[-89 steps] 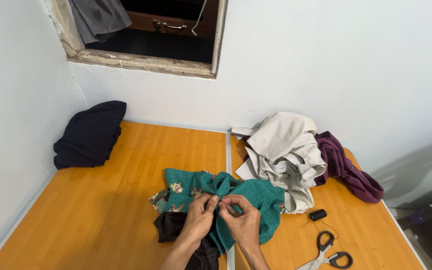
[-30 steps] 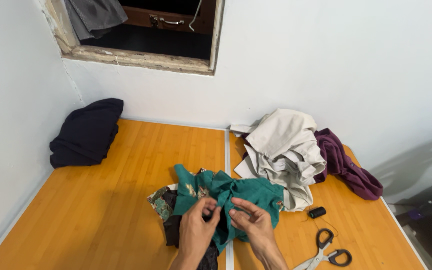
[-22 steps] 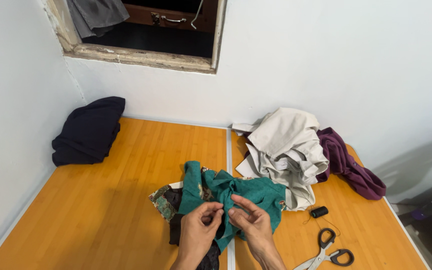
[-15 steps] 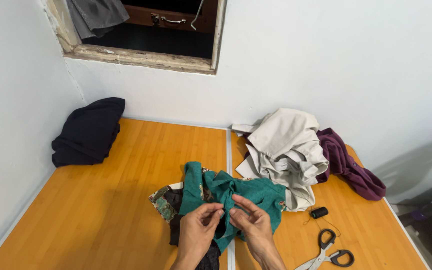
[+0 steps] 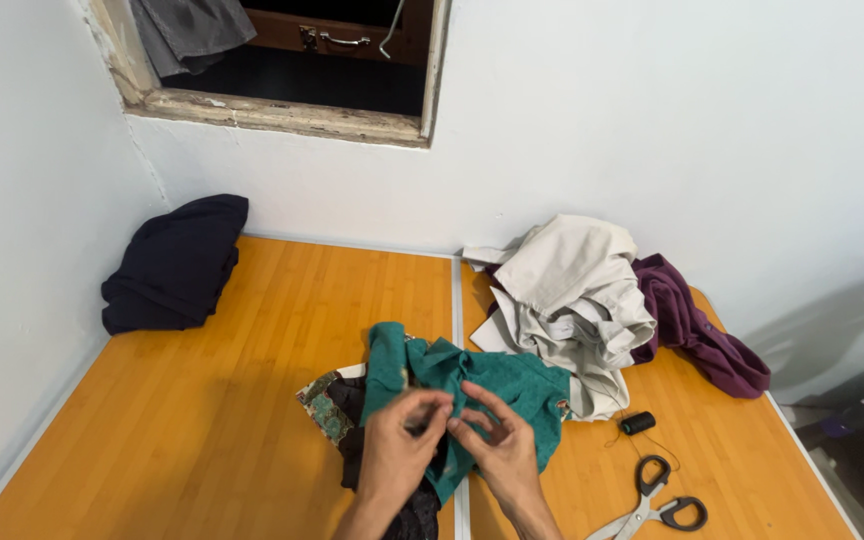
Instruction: The person folds a green patterned shirt and a purple shirt on a wooden table. They button the shirts, align the fabric, fold the sleeves and body, and place the folded items on the table.
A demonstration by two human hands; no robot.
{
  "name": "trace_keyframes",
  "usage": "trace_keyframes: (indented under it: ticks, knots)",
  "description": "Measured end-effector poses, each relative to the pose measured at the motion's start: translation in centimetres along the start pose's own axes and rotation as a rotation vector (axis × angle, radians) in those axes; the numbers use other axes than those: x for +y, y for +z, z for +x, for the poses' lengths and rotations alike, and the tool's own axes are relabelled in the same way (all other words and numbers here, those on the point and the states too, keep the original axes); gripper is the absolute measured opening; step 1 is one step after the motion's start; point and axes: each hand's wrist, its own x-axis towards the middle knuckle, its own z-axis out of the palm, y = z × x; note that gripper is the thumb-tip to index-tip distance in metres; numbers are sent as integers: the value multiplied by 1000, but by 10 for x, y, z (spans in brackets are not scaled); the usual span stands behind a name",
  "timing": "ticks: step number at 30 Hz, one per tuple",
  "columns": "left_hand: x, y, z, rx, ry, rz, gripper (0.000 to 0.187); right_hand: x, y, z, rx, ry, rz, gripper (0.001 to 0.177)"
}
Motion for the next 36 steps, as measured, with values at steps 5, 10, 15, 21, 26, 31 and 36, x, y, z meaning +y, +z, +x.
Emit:
trace_keyframes:
  ticks: [5,10,15,21,26,31,36]
  knots:
    - [5,-25,25,-33,214,236,31,-9,-8,13,76,-67,-42,51]
    - [-24,-41,25,-283,-103,582,43,-15,-11,25,90,263,-348,55]
    - [-61,-29,14,-834,-205,630,37,-1,-6,46,49,480,-591,71]
    - [-79,-37,71,-298,-239,985,27,26,-29,85,16,135,-847,68]
    - [-103,-35,119,-300,198,848,69,34,-69,123,97,-551,-1088,38]
    - [-100,-37,139,-502,-33,1127,30,22,-98,126,-185,-78,-1330,35]
    - [-58,-74,137,8,227,394,28,-8,-123,110,-299,68,-1306,77]
